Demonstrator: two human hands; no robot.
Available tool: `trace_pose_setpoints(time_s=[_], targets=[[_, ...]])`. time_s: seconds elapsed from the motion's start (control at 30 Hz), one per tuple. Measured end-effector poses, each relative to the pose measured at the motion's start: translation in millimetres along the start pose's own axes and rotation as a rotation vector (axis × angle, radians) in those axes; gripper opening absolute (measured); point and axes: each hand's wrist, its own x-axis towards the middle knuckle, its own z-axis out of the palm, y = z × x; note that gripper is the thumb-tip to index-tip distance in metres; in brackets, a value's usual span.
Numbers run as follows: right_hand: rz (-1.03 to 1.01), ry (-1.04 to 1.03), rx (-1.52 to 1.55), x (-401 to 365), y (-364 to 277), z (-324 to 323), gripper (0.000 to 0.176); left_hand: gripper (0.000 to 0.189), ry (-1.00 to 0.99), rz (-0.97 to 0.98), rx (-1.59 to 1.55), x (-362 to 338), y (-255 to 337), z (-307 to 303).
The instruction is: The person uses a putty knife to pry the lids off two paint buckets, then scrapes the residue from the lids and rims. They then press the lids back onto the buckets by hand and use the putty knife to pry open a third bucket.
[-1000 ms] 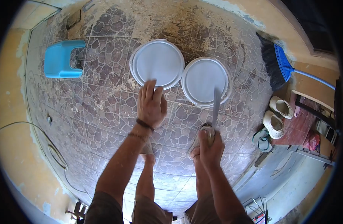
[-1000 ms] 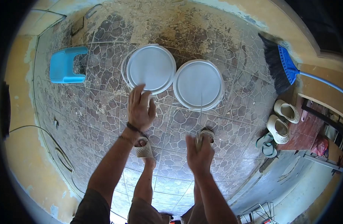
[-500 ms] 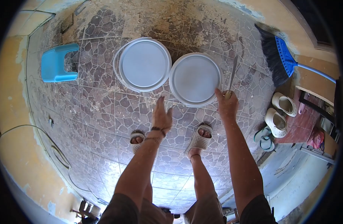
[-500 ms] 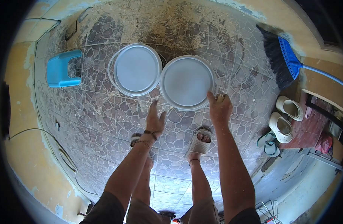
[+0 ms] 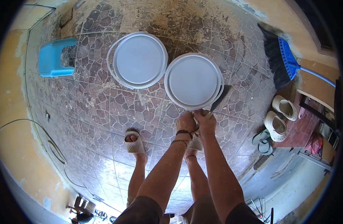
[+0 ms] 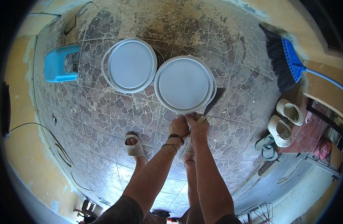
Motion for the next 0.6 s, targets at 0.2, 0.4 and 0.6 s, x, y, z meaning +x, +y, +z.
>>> trace_pose_setpoints(time_s=[0.2,0.4,0.6], targets=[[0.108,-0.082,-0.06,-2,-16,-8,0.023,0.02,-0.164,0.056,0.013,-14,4,3],[0.078,-0.077,-0.217,6,-34,-36,0.023,0.023,-0.387,0.249,0.115,-27,8,44],[0.396,-0.133,0.154,30,21,-42,0.03,0.021,0.265,-0.159,-0.302,-43,-20,3]])
